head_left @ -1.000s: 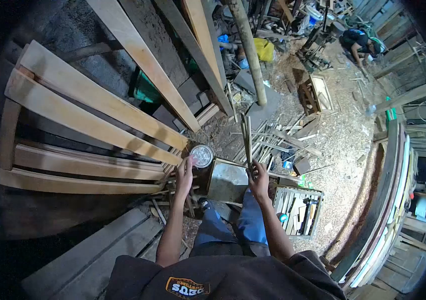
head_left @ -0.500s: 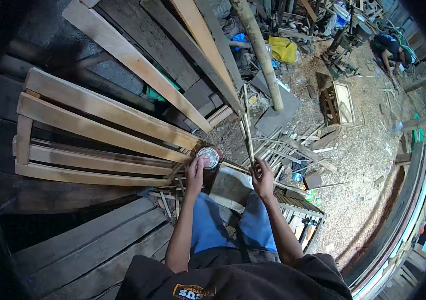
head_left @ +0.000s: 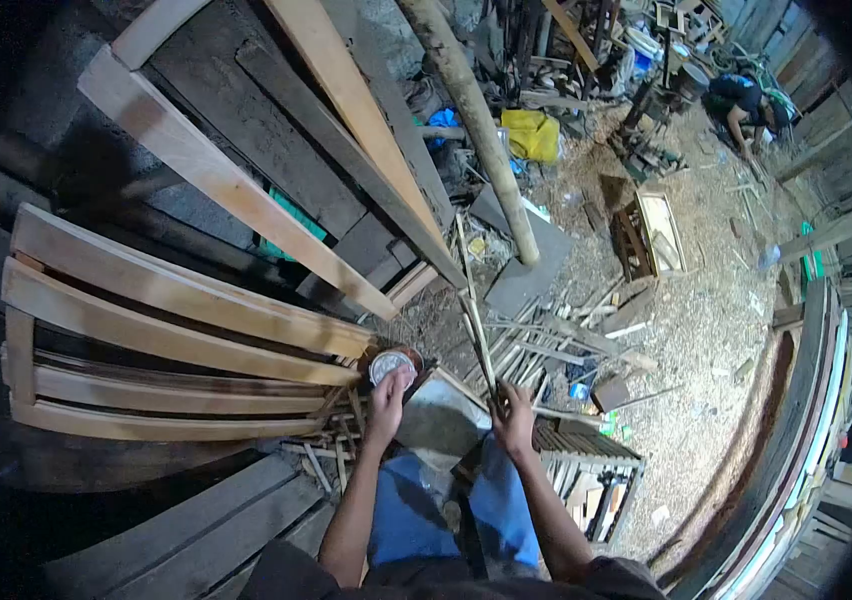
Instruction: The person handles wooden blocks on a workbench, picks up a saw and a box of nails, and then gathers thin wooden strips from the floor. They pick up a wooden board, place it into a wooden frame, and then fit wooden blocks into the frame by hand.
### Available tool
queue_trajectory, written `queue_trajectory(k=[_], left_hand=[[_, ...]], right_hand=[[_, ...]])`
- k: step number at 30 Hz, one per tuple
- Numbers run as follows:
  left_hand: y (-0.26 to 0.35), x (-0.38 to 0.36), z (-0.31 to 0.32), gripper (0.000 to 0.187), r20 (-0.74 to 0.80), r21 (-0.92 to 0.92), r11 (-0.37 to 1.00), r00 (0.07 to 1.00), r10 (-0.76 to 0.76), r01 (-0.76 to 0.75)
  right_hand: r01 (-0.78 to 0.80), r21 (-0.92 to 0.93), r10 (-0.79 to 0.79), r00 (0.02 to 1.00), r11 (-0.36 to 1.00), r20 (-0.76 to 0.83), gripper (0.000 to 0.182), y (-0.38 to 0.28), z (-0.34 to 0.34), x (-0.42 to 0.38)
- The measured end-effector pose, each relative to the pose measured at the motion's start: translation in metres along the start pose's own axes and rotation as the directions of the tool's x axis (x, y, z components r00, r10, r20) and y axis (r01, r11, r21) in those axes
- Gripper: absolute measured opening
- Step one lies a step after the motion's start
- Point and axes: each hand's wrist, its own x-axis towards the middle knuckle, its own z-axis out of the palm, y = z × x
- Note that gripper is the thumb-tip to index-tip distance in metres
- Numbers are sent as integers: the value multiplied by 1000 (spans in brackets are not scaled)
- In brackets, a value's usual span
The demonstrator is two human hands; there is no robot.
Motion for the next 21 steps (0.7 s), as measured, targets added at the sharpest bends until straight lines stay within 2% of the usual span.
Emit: queue_trajectory(k=[1, 3, 4, 5, 7, 8, 9, 12, 13, 14, 15, 17, 18, 19, 21], left_hand=[[1, 3, 3, 39, -6, -49, 999, 1000, -9, 9], [-25, 7, -2, 38, -18, -46, 999, 1000, 24, -24], [-42, 10, -5, 37, -13, 10, 1000, 1000, 12, -12], [-65, 14, -4, 36, -7, 61, 998, 1000, -1, 2], [-130, 30, 0, 33, -55, 39, 999, 998, 32, -29], [-165, 38, 2, 31, -61, 128, 989, 994, 87, -79], [-200, 44, 6, 30, -64, 219, 968, 988, 138, -121], [-286, 81, 24, 27, -119, 219, 966, 979, 166, -138], [-318, 94, 29, 27, -119, 239, 961, 978, 172, -140], [-344, 108, 33, 30, -86, 187, 981, 994, 66, -49], [-369, 124, 40, 30, -84, 148, 985, 992, 98, -85], [-434, 156, 52, 30, -94, 212, 968, 983, 159, -136], [-459, 173, 56, 31, -84, 295, 931, 964, 251, -217], [-479, 189, 59, 31, -88, 295, 928, 961, 262, -226], [-510, 220, 64, 33, -84, 366, 883, 934, 347, -295]], right_hand=[[8, -41, -9, 1000, 999, -19, 44, 2, 10, 0], [-91, 11, 90, 996, 996, 26, 43, 17, 39, -4], [-64, -5, 64, 998, 998, 9, 44, 23, 56, -4], [-56, 19, 55, 998, 998, 37, 45, 36, 73, -3], [-85, 31, 83, 995, 996, 57, 45, 55, 110, 5], [-97, 57, 91, 991, 994, 97, 45, 70, 128, 13], [-14, 14, 13, 996, 1000, 86, 44, 95, 151, 19], [-4, -8, 5, 991, 1000, 133, 44, 162, 217, 48], [72, 2, -72, 991, 997, 111, 45, 194, 243, 59], [59, -7, -57, 991, 998, 122, 45, 214, 267, 70], [46, -16, -43, 991, 999, 129, 46, 235, 291, 82], [72, 0, -72, 992, 997, 102, 48, 276, 342, 107], [98, 12, -98, 992, 995, 82, 50, 296, 365, 118], [109, 13, -109, 991, 994, 77, 50, 315, 387, 130], [211, -84, -208, 977, 974, 44, 57, 345, 427, 161]])
